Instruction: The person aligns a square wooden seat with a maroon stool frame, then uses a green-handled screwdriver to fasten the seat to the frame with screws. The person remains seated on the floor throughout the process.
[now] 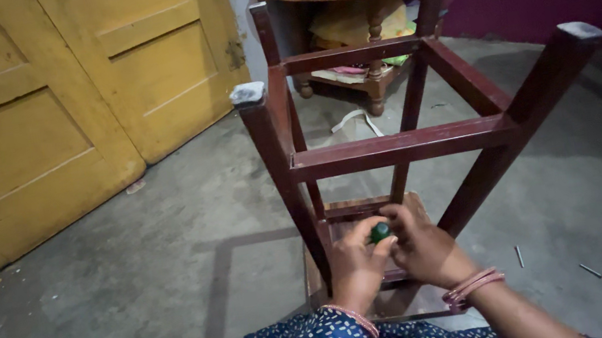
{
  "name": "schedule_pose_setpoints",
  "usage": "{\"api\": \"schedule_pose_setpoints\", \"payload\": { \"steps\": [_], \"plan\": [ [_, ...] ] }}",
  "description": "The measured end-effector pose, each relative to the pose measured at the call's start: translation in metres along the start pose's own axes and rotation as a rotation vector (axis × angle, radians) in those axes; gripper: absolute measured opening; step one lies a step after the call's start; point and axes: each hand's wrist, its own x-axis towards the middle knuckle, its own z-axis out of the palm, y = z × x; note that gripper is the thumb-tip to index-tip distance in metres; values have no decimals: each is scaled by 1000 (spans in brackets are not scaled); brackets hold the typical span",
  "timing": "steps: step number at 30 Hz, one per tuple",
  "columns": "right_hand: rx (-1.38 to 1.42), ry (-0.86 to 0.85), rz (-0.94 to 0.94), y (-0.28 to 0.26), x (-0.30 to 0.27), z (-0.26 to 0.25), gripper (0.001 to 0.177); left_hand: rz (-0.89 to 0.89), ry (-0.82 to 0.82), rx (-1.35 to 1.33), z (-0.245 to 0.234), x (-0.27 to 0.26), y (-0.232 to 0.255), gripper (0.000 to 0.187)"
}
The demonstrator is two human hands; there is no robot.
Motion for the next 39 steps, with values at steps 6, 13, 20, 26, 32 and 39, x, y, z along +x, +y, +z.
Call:
{"api": "schedule_pose_setpoints", "payload": {
  "steps": [6, 13, 20, 26, 32, 39],
  "plan": [
    [-114, -160, 5, -37, -4, -40, 46, 94, -2, 135, 0, -3, -7, 43],
    [-361, -287, -223, -54, 6, -55, 58, -82, -163, 133, -8, 0, -7, 72],
    [-485, -241, -291, -44, 18, -61, 33, -23, -217, -32, -2, 7, -17, 68],
    [-673, -207, -29, -48, 20, -53, 37, -227, -164, -158, 18, 9, -21, 38],
    [-616, -117, -137, -46, 15, -53, 37, -276, -127, -51, 22, 7, -16, 30],
    [-511, -261, -229, -47, 16, -60, 44, -132, -165, 91, 12, 2, -12, 30]
  ]
}}
